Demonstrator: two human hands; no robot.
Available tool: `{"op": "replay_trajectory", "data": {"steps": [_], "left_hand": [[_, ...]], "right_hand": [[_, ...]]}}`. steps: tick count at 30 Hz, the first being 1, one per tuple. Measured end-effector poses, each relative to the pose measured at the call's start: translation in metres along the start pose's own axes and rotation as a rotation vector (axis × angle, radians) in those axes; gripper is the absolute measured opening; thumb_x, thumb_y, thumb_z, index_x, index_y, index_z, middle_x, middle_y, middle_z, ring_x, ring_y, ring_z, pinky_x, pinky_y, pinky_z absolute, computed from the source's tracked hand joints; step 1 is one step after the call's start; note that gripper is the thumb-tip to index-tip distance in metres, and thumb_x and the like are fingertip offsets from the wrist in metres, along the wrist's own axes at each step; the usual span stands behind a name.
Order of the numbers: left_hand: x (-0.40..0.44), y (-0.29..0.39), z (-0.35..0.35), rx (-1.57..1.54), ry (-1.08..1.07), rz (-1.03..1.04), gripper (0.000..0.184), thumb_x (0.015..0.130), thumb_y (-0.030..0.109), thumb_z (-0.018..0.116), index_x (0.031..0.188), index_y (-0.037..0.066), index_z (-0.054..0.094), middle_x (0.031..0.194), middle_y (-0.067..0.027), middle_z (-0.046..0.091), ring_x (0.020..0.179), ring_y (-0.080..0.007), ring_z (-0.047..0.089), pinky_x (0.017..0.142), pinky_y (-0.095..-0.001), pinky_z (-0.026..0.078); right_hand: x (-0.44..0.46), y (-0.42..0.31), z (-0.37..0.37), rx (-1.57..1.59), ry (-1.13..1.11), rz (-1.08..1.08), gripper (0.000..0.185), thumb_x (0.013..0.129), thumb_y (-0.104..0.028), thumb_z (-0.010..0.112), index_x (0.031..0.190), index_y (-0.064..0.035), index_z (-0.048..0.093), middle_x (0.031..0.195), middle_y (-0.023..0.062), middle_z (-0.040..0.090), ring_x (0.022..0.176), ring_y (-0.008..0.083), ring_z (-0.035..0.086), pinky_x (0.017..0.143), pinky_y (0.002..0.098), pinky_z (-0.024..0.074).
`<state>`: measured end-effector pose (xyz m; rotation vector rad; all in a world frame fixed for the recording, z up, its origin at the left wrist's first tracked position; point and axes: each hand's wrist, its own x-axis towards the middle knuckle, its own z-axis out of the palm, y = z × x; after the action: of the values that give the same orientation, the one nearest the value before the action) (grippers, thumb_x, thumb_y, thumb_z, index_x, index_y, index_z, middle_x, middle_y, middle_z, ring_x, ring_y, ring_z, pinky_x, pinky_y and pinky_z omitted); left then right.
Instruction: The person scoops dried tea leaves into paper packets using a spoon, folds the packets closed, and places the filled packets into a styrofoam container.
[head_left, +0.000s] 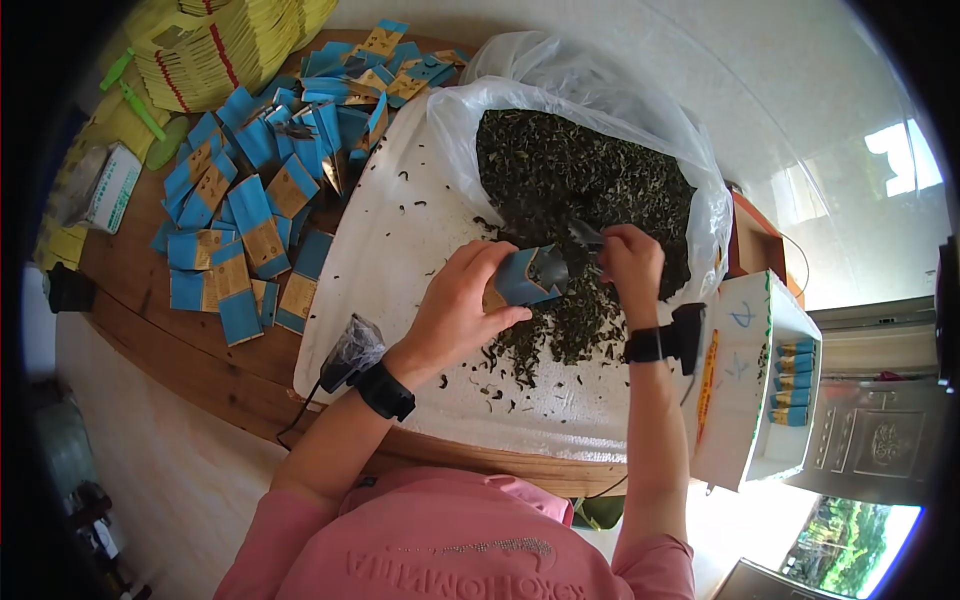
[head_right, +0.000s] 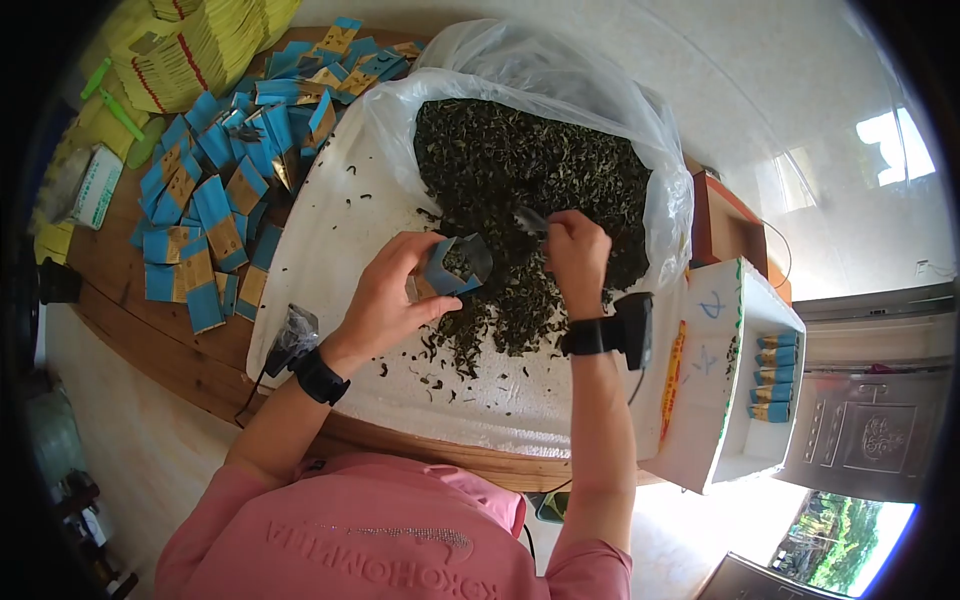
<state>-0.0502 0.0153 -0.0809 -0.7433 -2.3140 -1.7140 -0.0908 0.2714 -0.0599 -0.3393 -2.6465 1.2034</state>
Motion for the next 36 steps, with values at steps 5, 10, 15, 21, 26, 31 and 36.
{"op": "replay_trajectory", "data": {"steps": [5, 10, 15, 21, 26, 31, 36], "left_hand": [[0.000, -0.002, -0.001, -0.013, -0.009, -0.037, 0.066, 0.068, 0.013, 0.086, 0.123, 0.002, 0.053, 0.116, -0.0163, 0.058, 0.109, -0.0364, 0.057, 0.093, -0.0428, 0.048], [0.000, -0.001, 0.001, -0.007, -0.009, -0.030, 0.066, 0.068, 0.013, 0.086, 0.124, 0.002, 0.053, 0.115, -0.0162, 0.059, 0.108, -0.0367, 0.058, 0.092, -0.0430, 0.049], [0.000, 0.000, 0.001, -0.011, -0.011, -0.030, 0.066, 0.068, 0.013, 0.086, 0.124, 0.001, 0.053, 0.115, -0.0167, 0.059, 0.108, -0.0372, 0.058, 0.092, -0.0429, 0.049], [-0.002, 0.003, -0.001, -0.013, -0.035, -0.073, 0.067, 0.069, 0.014, 0.086, 0.125, 0.000, 0.052, 0.118, -0.0170, 0.058, 0.109, -0.0379, 0.057, 0.094, -0.0429, 0.047], [-0.002, 0.007, -0.003, -0.012, -0.079, -0.121, 0.066, 0.070, 0.016, 0.085, 0.126, 0.001, 0.052, 0.118, -0.0164, 0.057, 0.110, -0.0375, 0.057, 0.095, -0.0428, 0.046], [-0.004, -0.001, 0.000, -0.023, 0.006, -0.053, 0.067, 0.071, 0.022, 0.086, 0.128, 0.004, 0.054, 0.112, -0.0094, 0.059, 0.099, -0.0238, 0.060, 0.081, -0.0328, 0.050], [-0.002, 0.009, -0.003, -0.048, -0.031, -0.115, 0.066, 0.071, 0.021, 0.086, 0.126, 0.004, 0.054, 0.114, -0.0110, 0.059, 0.103, -0.0283, 0.060, 0.086, -0.0366, 0.049]], "right_hand": [[0.004, -0.008, 0.016, 0.464, -0.112, 0.245, 0.019, 0.086, -0.006, 0.056, 0.096, 0.0045, 0.068, 0.067, 0.0092, 0.065, 0.047, 0.0153, 0.057, 0.044, 0.0257, 0.0454], [-0.001, -0.012, -0.017, 0.599, -0.135, 0.332, 0.021, 0.088, -0.008, 0.056, 0.098, 0.0058, 0.068, 0.068, 0.0090, 0.063, 0.047, 0.0153, 0.056, 0.045, 0.0257, 0.0440], [-0.020, -0.035, -0.043, 0.721, -0.190, 0.283, 0.020, 0.090, -0.006, 0.054, 0.099, 0.0069, 0.067, 0.068, 0.0097, 0.063, 0.047, 0.0164, 0.055, 0.045, 0.0262, 0.0445], [-0.060, -0.095, -0.061, 0.508, -0.205, 0.112, 0.018, 0.090, -0.003, 0.054, 0.099, 0.0050, 0.067, 0.069, 0.0095, 0.064, 0.048, 0.0165, 0.057, 0.045, 0.0248, 0.0447], [-0.095, -0.100, -0.022, -0.269, -0.109, -0.828, 0.014, 0.087, 0.004, 0.063, 0.099, 0.0019, 0.069, 0.071, 0.0096, 0.065, 0.056, 0.0141, 0.061, 0.050, 0.0273, 0.0482], [-0.102, -0.121, -0.040, -0.197, -0.006, -0.736, 0.017, 0.085, 0.009, 0.064, 0.100, 0.0026, 0.067, 0.074, 0.0122, 0.065, 0.059, 0.0188, 0.063, 0.053, 0.0277, 0.0477], [-0.107, -0.113, -0.028, -0.334, -0.117, -0.784, 0.019, 0.086, 0.009, 0.063, 0.104, 0.0023, 0.066, 0.076, 0.0096, 0.065, 0.062, 0.0147, 0.063, 0.054, 0.0279, 0.0471]]}}
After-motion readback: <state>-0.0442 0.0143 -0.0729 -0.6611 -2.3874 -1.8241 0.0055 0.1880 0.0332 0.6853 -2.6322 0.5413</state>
